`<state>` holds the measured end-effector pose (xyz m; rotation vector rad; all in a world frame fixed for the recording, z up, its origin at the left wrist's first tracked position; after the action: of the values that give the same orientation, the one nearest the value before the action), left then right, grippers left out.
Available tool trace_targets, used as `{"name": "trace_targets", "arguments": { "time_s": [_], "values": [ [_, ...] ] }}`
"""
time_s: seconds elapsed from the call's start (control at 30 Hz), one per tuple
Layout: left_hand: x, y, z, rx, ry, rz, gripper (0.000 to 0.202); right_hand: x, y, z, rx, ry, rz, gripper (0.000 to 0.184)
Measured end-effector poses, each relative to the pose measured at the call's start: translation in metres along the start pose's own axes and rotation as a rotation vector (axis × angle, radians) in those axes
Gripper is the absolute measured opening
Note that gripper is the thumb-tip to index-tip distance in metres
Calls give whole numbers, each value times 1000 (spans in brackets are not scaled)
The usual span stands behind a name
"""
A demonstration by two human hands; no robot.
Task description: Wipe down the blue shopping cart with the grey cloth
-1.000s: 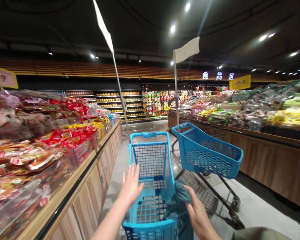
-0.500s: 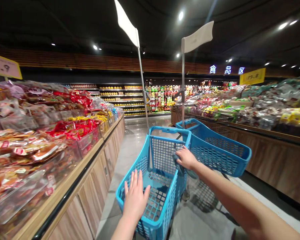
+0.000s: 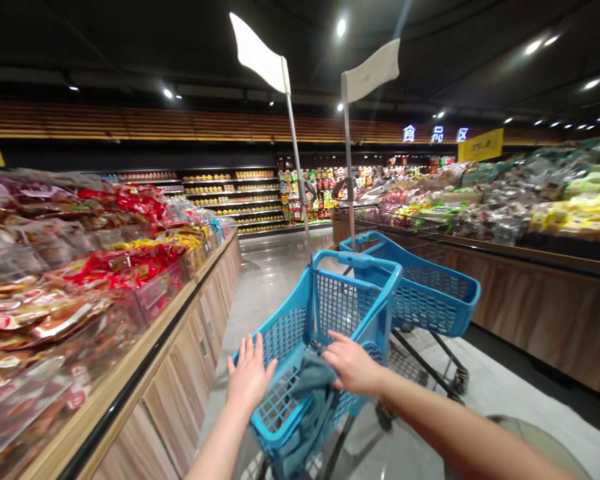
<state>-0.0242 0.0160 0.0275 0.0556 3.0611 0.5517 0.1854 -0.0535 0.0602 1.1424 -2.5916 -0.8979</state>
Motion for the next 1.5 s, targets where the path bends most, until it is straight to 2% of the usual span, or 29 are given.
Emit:
{"name": "trace_targets", "arguments": {
  "time_s": [0.07, 0.17, 0.23, 0.27, 0.33, 0.4, 0.53, 0.6, 0.67, 0.73, 0.8, 0.83, 0.9, 0.97, 1.03, 1.1, 1.17, 1.2, 1.23, 1.37, 1.43, 1.5],
  "values": [
    [2, 1, 3, 8, -9, -4, 71, -68, -14, -37, -13, -150, 104, 13],
    [-3, 3, 4, 26, -17, 3, 72, -153, -37, -101, -89, -339, 228, 21],
    [-8, 4, 4, 30, -31, 4, 72, -181, -48, -123, -118, -391, 271, 25],
    [-11, 5, 4, 26, -39, 3, 71, -186, -52, -126, -137, -392, 295, 27],
    [-17, 8, 3, 8, -49, 1, 70, -176, -57, -118, -182, -349, 352, 33],
    [-21, 11, 5, -9, -49, 0, 67, -142, -56, -93, -211, -250, 389, 36],
    [-23, 15, 10, -8, -36, 9, 64, -28, -39, -29, -206, 32, 336, 41],
    [-23, 16, 10, 3, -21, 27, 64, 16, -29, -8, -213, 122, 341, 48],
    [-21, 16, 9, 17, -6, 51, 65, 35, -22, 2, -212, 142, 343, 48],
    [-18, 17, 8, 33, -5, 75, 67, 32, -19, 4, -147, 115, 256, 46],
    [-14, 19, 8, 51, -15, 87, 69, 5, -26, -4, -59, 54, 154, 46],
    [-12, 19, 9, 58, -19, 88, 70, -19, -33, -14, -34, 9, 142, 46],
    [-9, 21, 10, 65, -19, 85, 70, -82, -50, -48, -39, -95, 209, 49],
    [-8, 22, 12, 64, -6, 80, 72, -149, -65, -93, -102, -210, 349, 50],
    [-10, 23, 15, 59, 13, 74, 73, -204, -72, -138, -194, -236, 473, 42],
    [-12, 26, 18, 54, 27, 65, 74, -242, -73, -180, -379, -220, 591, 37],
    [-14, 29, 20, 48, 27, 63, 73, -260, -71, -205, -547, -208, 654, 39],
    [-15, 30, 21, 44, 25, 64, 73, -263, -67, -205, -566, -210, 655, 40],
    [-16, 31, 21, 38, 23, 63, 73, -262, -61, -198, -528, -216, 638, 40],
    [-17, 32, 20, 20, 21, 60, 72, -241, -48, -133, -220, -265, 571, 28],
    [-16, 33, 22, 26, 23, 61, 72, -218, -49, -111, -202, -274, 567, 25],
    [-13, 34, 23, 33, 26, 64, 73, -180, -45, -91, -207, -226, 523, 24]
  ]
}}
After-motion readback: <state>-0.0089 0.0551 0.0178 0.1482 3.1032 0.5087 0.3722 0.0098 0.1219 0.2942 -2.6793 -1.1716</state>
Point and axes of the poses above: each hand's wrist, its own y-axis towards the middle knuckle, its own z-axis out of the palm, x = y × z, the point moved 10 cm from there along y, towards the middle knuckle, and after that the axes turned 6 degrees about -x, right-handed, at the moved point
